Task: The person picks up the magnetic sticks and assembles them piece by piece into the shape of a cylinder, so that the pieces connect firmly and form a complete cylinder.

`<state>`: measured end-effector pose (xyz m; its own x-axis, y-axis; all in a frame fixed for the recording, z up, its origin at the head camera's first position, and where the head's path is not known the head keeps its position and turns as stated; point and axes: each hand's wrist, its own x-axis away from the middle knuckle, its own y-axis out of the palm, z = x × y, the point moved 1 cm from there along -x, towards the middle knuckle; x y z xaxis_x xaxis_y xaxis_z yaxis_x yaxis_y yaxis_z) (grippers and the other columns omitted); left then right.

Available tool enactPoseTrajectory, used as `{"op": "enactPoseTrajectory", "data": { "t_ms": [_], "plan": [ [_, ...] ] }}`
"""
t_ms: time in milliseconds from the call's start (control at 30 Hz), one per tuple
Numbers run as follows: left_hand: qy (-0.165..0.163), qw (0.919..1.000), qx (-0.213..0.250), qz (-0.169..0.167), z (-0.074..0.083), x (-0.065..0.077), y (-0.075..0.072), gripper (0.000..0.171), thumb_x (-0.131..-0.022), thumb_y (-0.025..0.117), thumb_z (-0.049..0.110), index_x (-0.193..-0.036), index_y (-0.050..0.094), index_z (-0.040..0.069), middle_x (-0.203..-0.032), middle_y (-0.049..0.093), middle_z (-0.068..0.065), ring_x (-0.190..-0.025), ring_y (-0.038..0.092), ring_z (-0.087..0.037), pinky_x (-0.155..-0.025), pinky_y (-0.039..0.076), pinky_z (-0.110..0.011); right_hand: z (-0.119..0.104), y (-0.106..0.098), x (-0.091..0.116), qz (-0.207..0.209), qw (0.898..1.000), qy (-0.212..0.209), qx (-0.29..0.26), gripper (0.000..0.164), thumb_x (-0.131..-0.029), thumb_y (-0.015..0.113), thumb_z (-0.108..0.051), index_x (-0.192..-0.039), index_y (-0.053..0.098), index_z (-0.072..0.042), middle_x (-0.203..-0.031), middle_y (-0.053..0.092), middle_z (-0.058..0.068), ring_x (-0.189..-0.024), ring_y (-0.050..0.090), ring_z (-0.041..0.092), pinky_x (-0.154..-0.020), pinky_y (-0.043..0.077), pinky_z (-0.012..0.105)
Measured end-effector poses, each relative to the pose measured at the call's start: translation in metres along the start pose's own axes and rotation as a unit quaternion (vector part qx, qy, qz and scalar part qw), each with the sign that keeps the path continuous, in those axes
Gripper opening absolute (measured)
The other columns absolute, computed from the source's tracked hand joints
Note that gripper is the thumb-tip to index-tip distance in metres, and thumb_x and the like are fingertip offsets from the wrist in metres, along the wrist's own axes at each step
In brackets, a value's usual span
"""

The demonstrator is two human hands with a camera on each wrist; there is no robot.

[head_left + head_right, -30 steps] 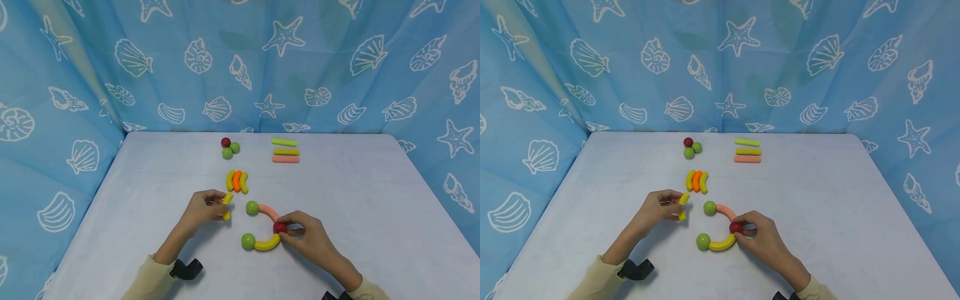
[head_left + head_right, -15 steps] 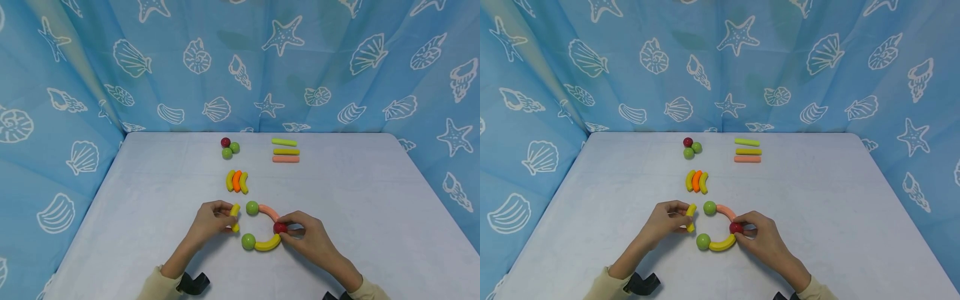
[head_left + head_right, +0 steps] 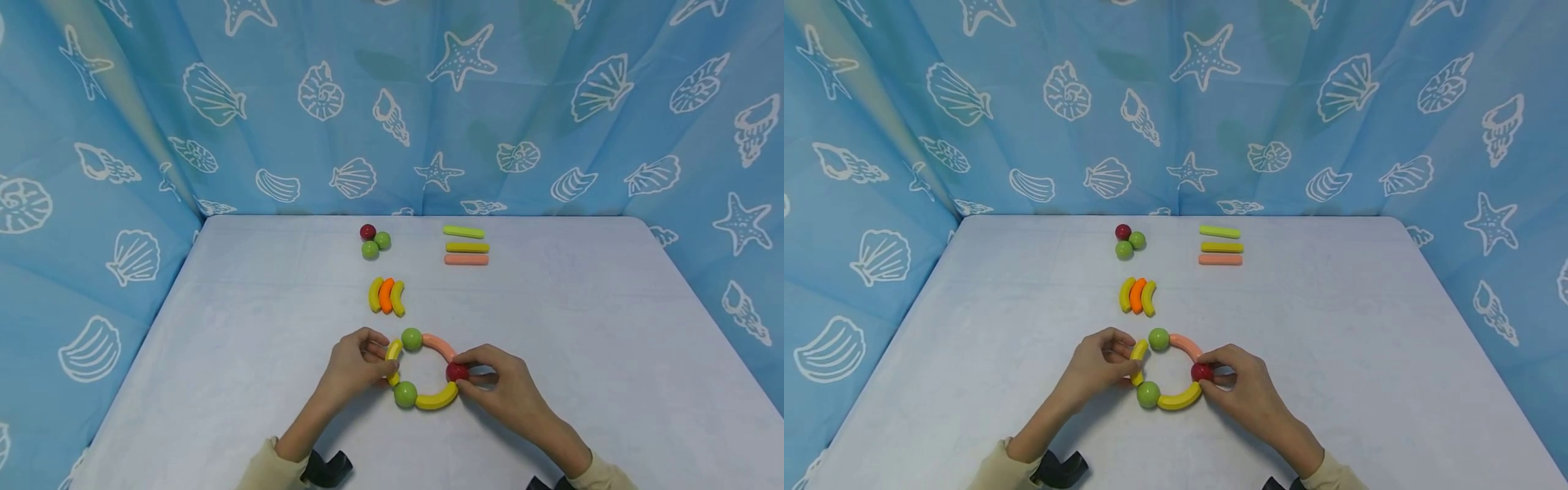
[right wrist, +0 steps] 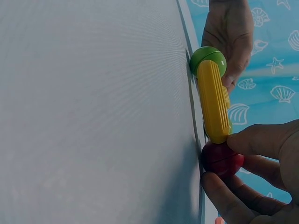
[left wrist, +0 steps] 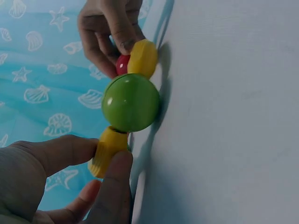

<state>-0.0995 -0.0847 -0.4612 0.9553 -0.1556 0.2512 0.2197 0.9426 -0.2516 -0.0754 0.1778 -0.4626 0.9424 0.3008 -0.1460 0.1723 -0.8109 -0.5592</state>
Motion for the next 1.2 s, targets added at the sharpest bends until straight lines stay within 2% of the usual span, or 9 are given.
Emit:
{"op": "enactPoseTrajectory", "data": {
  "t_ms": [300, 600, 933, 1200],
  "plan": [
    [0.017, 0.9992, -0.035, 0.004, 0.0011, 0.0021, 0.0023, 0.033, -0.080, 0.081, 0.009, -0.107, 0.064, 0.002, -0.089, 0.062, -0.007, -0.072, 0.063, -0.018, -0.059, 0.058, -0.031, 0.0014, 0.0008, 0.0008, 0.001, 1.000, -0.009, -0.001, 0.039, -0.075, 0.083, 0.006, -0.107, 0.072, -0.014, -0.104, 0.068, -0.007, -0.094, 0.067, 0.011, -0.071, 0.058, 0.024],
    [0.053, 0.9949, -0.085, 0.017, 0.0029, 0.0021, 0.0019, 0.026, -0.081, 0.080, 0.011, -0.102, 0.069, 0.003, -0.085, 0.064, -0.002, -0.071, 0.062, -0.016, -0.058, 0.055, -0.027, 0.0025, 0.0018, 0.0011, 0.000, 1.000, -0.010, -0.002, 0.040, -0.075, 0.083, 0.005, -0.108, 0.072, -0.014, -0.104, 0.068, -0.008, -0.094, 0.067, 0.011, -0.072, 0.058, 0.025],
    [0.051, 0.9939, -0.095, 0.023, 0.0053, 0.0027, 0.0032, 0.024, -0.080, 0.080, 0.010, -0.101, 0.070, 0.002, -0.085, 0.064, -0.003, -0.071, 0.062, -0.015, -0.059, 0.055, -0.026, 0.0024, 0.0022, 0.0021, -0.001, 1.000, -0.001, -0.005, 0.040, -0.075, 0.083, 0.006, -0.108, 0.072, -0.015, -0.103, 0.067, -0.008, -0.094, 0.067, 0.012, -0.072, 0.058, 0.025],
    [0.070, 0.9904, -0.115, 0.030, 0.0028, 0.0017, 0.0034, 0.024, -0.082, 0.079, 0.009, -0.104, 0.070, 0.004, -0.091, 0.066, -0.002, -0.078, 0.063, -0.014, -0.063, 0.056, -0.024, 0.0025, 0.0033, 0.0037, -0.003, 1.000, -0.004, -0.010, 0.041, -0.075, 0.084, 0.005, -0.109, 0.072, -0.015, -0.104, 0.068, -0.007, -0.094, 0.067, 0.012, -0.072, 0.058, 0.025]
  ]
}}
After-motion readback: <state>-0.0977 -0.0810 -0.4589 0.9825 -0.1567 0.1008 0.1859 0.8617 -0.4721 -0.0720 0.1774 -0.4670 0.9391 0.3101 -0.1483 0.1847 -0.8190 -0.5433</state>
